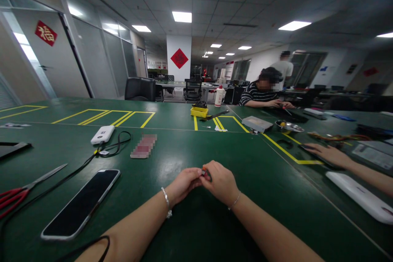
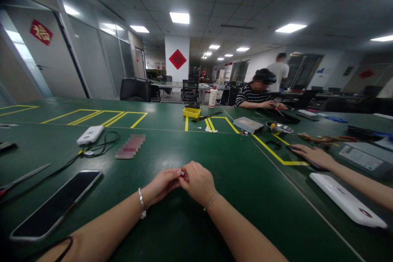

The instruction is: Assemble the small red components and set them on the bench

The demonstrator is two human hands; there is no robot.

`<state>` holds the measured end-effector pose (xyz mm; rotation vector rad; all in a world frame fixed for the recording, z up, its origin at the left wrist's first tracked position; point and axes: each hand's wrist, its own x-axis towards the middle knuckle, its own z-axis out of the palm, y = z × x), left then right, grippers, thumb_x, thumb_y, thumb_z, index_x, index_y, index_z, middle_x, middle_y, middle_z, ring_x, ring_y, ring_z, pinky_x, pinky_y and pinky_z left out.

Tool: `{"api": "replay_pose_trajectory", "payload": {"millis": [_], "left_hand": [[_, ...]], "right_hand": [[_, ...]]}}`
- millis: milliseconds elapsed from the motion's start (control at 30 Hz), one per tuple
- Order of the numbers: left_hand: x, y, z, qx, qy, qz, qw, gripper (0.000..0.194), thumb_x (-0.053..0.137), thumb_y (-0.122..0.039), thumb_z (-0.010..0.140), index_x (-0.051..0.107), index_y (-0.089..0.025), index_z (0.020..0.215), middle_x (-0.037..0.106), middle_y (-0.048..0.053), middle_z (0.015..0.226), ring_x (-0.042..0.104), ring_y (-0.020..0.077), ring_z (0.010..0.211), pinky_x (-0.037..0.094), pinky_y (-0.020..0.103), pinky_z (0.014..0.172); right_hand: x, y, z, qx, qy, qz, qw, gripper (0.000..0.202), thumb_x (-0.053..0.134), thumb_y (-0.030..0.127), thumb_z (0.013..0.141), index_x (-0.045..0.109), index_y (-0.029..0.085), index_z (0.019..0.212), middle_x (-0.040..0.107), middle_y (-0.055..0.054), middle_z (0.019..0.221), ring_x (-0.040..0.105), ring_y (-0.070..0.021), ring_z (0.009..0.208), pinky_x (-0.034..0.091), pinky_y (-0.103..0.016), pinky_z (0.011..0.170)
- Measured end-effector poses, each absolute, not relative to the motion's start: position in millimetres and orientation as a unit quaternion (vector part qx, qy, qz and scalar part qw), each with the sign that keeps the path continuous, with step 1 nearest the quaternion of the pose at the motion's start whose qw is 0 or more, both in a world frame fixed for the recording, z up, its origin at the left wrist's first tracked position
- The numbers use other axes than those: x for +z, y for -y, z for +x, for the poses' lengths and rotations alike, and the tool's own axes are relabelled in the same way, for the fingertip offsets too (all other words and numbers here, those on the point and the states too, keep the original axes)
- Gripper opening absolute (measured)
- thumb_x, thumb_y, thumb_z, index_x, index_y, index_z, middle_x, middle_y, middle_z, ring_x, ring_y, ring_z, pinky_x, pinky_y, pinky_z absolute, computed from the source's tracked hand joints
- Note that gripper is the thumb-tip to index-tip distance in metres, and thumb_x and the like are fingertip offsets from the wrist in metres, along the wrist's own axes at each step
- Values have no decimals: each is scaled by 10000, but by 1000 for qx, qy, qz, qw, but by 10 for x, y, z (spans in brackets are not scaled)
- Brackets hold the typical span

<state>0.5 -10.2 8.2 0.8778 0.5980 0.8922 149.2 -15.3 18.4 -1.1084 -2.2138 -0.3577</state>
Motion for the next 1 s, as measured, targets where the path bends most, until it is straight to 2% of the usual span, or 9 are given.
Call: {"api": "replay_pose_trajectory", "payload": {"millis": [233, 300, 400, 467, 600, 700, 867, 1000], "left_hand": [[75, 110, 33, 434, -332, 416, 727, 154, 671, -238, 629, 600, -105, 658, 620, 39, 671, 551, 106, 637, 402, 245, 706], [93, 119, 20, 429, -306, 419, 740, 173, 646, -271, 657, 615, -105, 696, 633, 55, 726, 560, 123, 687, 400, 263, 745], [114, 122, -4, 416, -275, 410, 764, 205, 618, -285, 683, 635, -93, 754, 641, 79, 786, 568, 145, 765, 384, 282, 806], [119, 119, -8, 415, -276, 402, 768, 188, 635, -266, 669, 638, -90, 736, 638, 72, 765, 566, 134, 746, 383, 270, 801], [107, 118, 12, 417, -298, 396, 762, 138, 669, -230, 638, 616, -103, 633, 613, 30, 668, 542, 93, 649, 388, 232, 744], [93, 120, 12, 415, -305, 407, 754, 138, 668, -234, 639, 615, -106, 632, 614, 29, 668, 545, 97, 658, 386, 233, 743], [113, 128, -27, 409, -260, 414, 771, 216, 630, -276, 677, 653, -87, 778, 644, 85, 796, 573, 148, 774, 374, 281, 822], [133, 136, -28, 410, -241, 410, 778, 215, 632, -258, 679, 661, -78, 792, 656, 96, 788, 580, 159, 796, 363, 286, 846]], "right_hand": [[187, 160, 1461, -155, 822, -458, 301, 83, 489, 211, 691, 467, 197, 612, 496, -7, 620, 463, -133, 605, 323, -239, 566], [194, 160, 1473, -127, 820, -446, 335, 38, 488, 220, 702, 500, 193, 677, 514, -9, 647, 485, -134, 632, 345, -232, 592], [207, 156, 1493, -74, 820, -424, 378, 128, 494, 238, 717, 524, 182, 827, 549, -26, 729, 514, -141, 694, 375, -232, 644], [216, 155, 1500, -51, 826, -417, 376, 146, 503, 243, 710, 524, 184, 842, 552, -29, 743, 513, -144, 700, 379, -236, 646], [225, 161, 1493, -46, 818, -456, 346, 43, 520, 222, 660, 487, 196, 668, 498, 0, 652, 464, -128, 613, 347, -228, 570], [216, 159, 1484, -20, 811, -465, 355, 71, 513, 201, 655, 455, 197, 614, 459, 20, 618, 428, -109, 567, 324, -214, 526], [183, 125, 1501, 50, 818, -409, 402, 70, 541, 218, 688, 525, 189, 750, 493, 13, 681, 473, -112, 638, 370, -210, 577], [185, 123, 1517, 58, 829, -401, 384, 94, 541, 225, 698, 525, 192, 785, 517, 9, 699, 483, -110, 632, 370, -209, 571]]}}
